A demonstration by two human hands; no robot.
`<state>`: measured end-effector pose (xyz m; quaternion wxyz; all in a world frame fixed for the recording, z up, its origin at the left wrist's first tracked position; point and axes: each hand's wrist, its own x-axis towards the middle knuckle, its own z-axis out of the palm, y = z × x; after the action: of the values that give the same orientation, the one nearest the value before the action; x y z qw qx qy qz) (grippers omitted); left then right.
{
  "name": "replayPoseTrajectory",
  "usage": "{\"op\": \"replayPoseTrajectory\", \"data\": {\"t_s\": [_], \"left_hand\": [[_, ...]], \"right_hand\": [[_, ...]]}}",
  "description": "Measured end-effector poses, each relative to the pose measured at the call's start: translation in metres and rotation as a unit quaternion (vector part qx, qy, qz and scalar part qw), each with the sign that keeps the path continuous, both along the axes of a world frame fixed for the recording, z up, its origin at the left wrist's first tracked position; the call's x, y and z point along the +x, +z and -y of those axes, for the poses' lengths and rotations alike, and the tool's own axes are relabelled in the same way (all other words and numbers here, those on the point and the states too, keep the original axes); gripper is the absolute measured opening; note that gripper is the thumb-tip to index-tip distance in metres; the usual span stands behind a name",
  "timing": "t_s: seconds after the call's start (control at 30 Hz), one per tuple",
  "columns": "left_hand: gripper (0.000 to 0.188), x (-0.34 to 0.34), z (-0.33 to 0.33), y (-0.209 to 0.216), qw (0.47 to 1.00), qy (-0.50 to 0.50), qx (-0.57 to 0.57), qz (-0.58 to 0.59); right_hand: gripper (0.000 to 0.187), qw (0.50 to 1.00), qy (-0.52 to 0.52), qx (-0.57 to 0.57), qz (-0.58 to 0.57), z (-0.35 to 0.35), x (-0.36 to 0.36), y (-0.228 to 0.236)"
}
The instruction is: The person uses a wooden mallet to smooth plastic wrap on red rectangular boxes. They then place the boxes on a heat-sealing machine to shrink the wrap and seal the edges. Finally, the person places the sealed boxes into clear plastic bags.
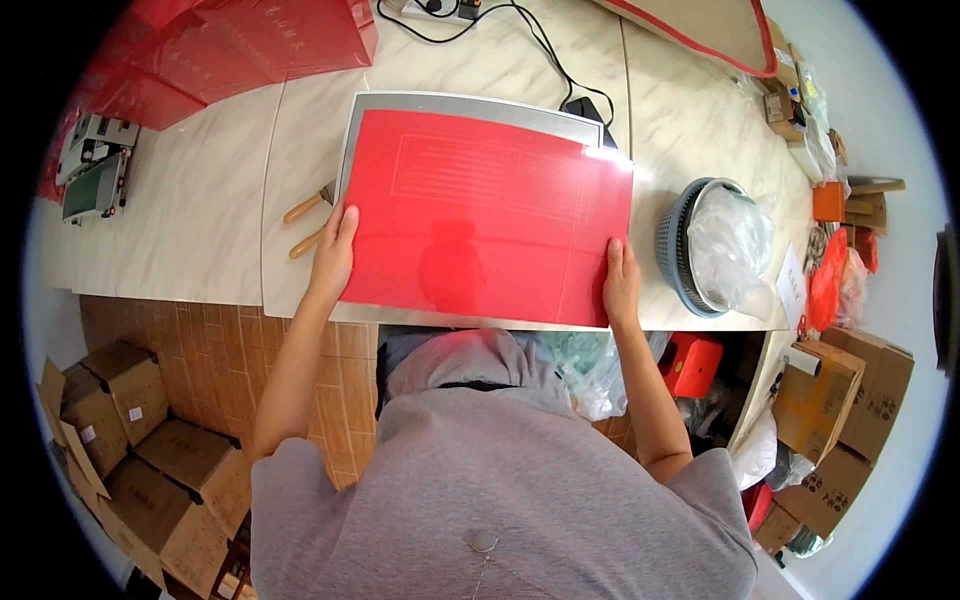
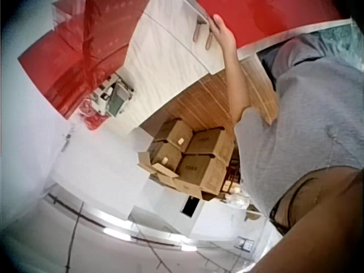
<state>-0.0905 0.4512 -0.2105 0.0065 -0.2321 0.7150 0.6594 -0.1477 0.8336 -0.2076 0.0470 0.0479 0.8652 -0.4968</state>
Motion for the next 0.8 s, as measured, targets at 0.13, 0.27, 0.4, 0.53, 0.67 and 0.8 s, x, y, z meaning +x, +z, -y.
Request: {"op": "replayPoseTrajectory", "data": {"t_s": [0.13,0.27,0.4,0.53,0.67,0.8], "left_hand": [[0.057,-0.009,0.026,0.000,0.998,-0.041,-0.036,0.038],[0.065,-0.038,0.034,0.018,0.999,-0.008,0.030,-0.028],[0.075,-0.045,0.026,0.057,0.986,0.025,0.104,-0.130],[0.071,-0.021,0.015,0.087,0.975,0.059,0.119,-0.180],[0.073,0.032,0.007,0.078,0.965,0.177,0.177,-0.072],[0.074,0.091,0.003,0.043,0.960,0.172,0.212,-0.058]], "right_hand": [[0.050,0.997,0.023,-0.067,0.011,0.018,-0.020,-0.003],[0.055,0.988,0.017,-0.155,-0.010,0.027,-0.061,0.008],[0.052,0.951,-0.010,-0.306,-0.037,0.007,-0.071,0.028],[0.051,0.904,-0.057,-0.417,-0.077,-0.003,-0.045,0.052],[0.048,0.881,-0.117,-0.459,0.000,-0.011,0.007,0.051],[0.053,0.916,-0.095,-0.388,0.023,-0.024,0.062,0.035]]}}
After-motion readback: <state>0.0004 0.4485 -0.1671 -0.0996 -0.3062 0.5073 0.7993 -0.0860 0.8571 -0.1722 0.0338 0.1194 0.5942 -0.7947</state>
